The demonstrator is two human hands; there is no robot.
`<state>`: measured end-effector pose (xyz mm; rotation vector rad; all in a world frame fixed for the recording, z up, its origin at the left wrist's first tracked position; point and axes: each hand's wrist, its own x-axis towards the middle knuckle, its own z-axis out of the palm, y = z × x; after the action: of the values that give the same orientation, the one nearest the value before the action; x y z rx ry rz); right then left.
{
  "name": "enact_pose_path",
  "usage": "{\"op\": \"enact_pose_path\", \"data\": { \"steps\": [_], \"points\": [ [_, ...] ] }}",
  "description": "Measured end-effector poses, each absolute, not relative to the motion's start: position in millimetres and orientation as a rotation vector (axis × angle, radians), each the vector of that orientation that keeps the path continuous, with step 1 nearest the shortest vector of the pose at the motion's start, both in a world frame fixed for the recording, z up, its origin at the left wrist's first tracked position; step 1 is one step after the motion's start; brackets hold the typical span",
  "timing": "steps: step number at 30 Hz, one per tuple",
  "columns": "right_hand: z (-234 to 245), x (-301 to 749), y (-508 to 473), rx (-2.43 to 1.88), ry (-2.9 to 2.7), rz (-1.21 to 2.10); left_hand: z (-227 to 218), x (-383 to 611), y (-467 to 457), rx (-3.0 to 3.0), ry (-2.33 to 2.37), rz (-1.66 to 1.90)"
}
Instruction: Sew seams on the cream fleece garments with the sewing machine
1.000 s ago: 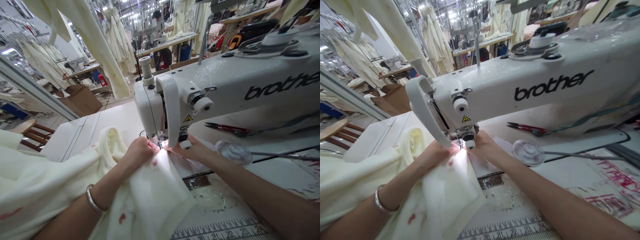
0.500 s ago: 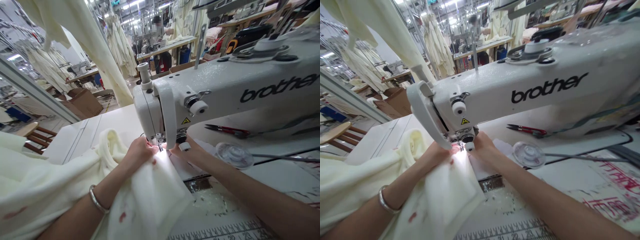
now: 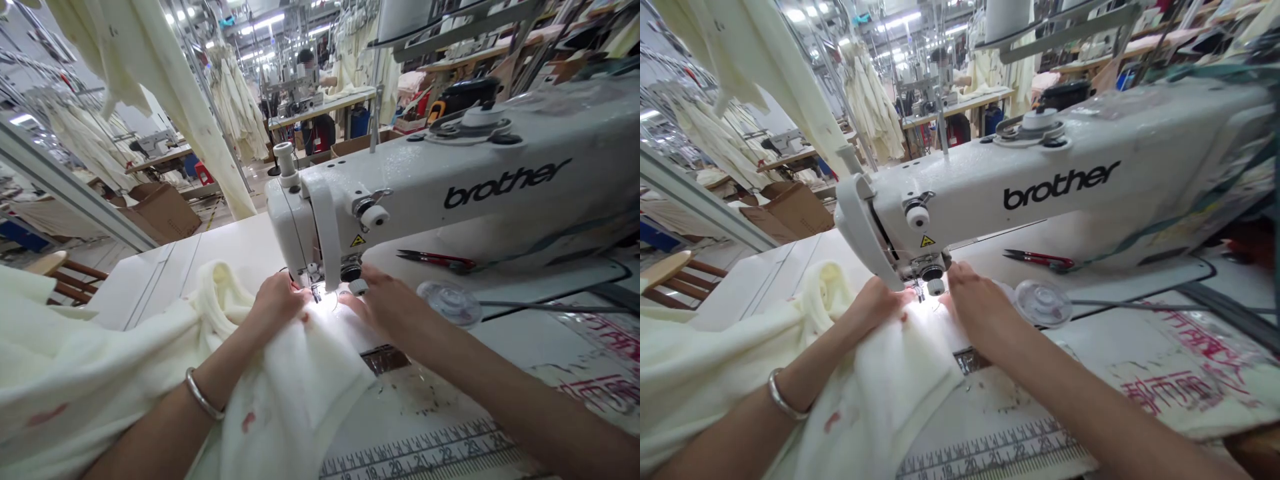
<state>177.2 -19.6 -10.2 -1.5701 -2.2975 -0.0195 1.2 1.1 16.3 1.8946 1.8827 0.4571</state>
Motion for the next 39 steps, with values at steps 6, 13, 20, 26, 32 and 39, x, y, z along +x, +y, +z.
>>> {"op": "enact_pose_path", "data": {
  "steps": [6,13,20,26,32,39],
  "points": [
    [-24.0,176.3,-64.4,-0.921,-2.487,-0.06,13.1,-2.1,2.6,1.915,1.875,0.466],
    [-25.5,169.0,-58.7,-0.841,-2.462,-0.189,15.0,0.2,3.6,1.923,1.906,0.418],
    [-20.9,176.6,-56.0,-0.861,-2.497,-0.121,11.9,0.7,2.6,1.902,1.912,0.465],
    [-18.9,174.4,-51.9,-0.896,-2.614,-0.029,10.4,0.6,0.7,1.909,1.903,0.499],
    [-21.8,181.1,-53.4,-0.956,-2.571,0.042,8.2,1.8,0.0,1.92,1.914,0.501],
    [-35.6,167.0,-62.0,-1.071,-2.464,0.076,8.3,0.1,1.4,1.947,1.926,0.477]
  ]
}}
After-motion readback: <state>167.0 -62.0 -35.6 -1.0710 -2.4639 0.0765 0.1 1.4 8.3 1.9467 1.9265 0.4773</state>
